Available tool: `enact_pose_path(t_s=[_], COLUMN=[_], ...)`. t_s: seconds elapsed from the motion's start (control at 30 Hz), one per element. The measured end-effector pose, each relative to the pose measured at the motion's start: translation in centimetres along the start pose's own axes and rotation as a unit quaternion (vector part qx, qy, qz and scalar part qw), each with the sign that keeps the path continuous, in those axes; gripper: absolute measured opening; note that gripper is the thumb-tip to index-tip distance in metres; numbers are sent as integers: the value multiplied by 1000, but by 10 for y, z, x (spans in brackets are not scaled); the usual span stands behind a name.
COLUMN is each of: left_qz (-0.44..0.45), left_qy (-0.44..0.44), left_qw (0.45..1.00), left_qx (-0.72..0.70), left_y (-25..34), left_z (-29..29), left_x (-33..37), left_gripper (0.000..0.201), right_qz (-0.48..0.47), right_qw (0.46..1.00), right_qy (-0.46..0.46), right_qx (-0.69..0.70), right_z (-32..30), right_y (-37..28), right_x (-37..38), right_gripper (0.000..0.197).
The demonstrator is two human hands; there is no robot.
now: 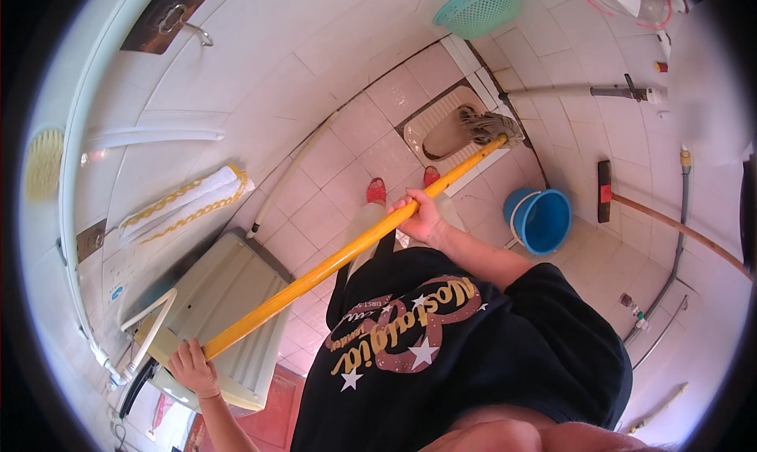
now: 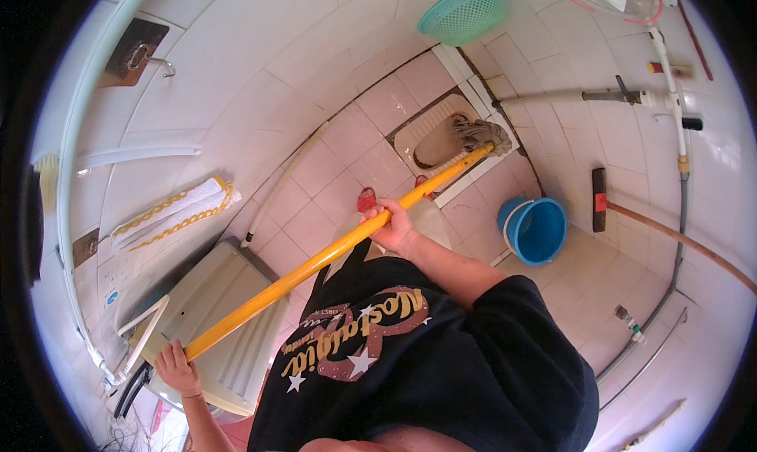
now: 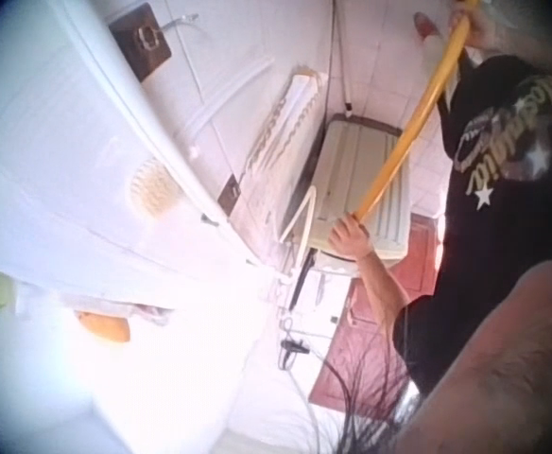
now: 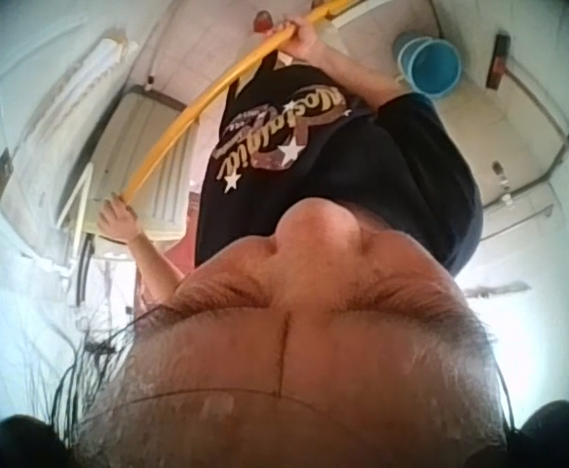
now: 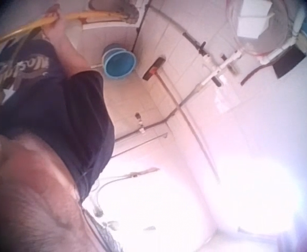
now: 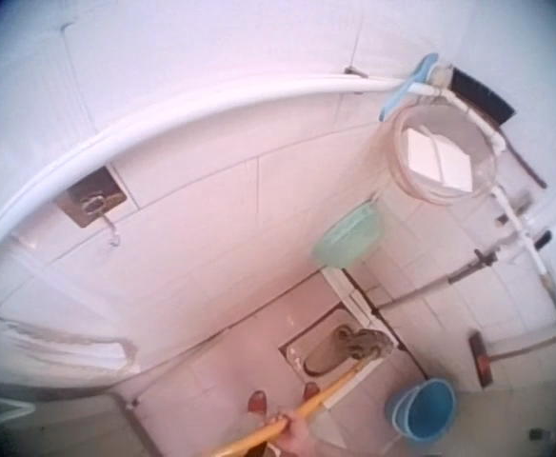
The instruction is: The person pours water from a blue bucket into a squat toilet while scrubbing it with a long-handled brush, then rinses the area using a handheld shower head.
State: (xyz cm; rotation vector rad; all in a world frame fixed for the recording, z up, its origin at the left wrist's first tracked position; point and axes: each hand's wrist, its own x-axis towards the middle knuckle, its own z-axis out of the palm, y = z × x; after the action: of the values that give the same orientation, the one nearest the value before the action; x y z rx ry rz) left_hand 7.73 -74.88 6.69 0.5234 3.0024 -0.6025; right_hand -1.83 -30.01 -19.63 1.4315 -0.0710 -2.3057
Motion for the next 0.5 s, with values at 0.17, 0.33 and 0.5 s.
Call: enact_pose_path(t_s=[0.17,0.33,0.5], left_qz=[10,35,-86], left_qy=[27,115,7], left_qw=[999,983,981], left_qx=[19,139,176], left_y=[-30,-103,-166], left_z=[4,-40,-119], left_x=[-6,0,0], left_gripper=[29,24,22], right_qz=[20,37,83], right_qw=[999,995,979], right_qy=[-32,-86,-178], right_qx=[15,29,57], right_z=[-1,45,72], right_y=[20,64,94], right_x=[6,-3,-33], right_gripper=[23,20,18])
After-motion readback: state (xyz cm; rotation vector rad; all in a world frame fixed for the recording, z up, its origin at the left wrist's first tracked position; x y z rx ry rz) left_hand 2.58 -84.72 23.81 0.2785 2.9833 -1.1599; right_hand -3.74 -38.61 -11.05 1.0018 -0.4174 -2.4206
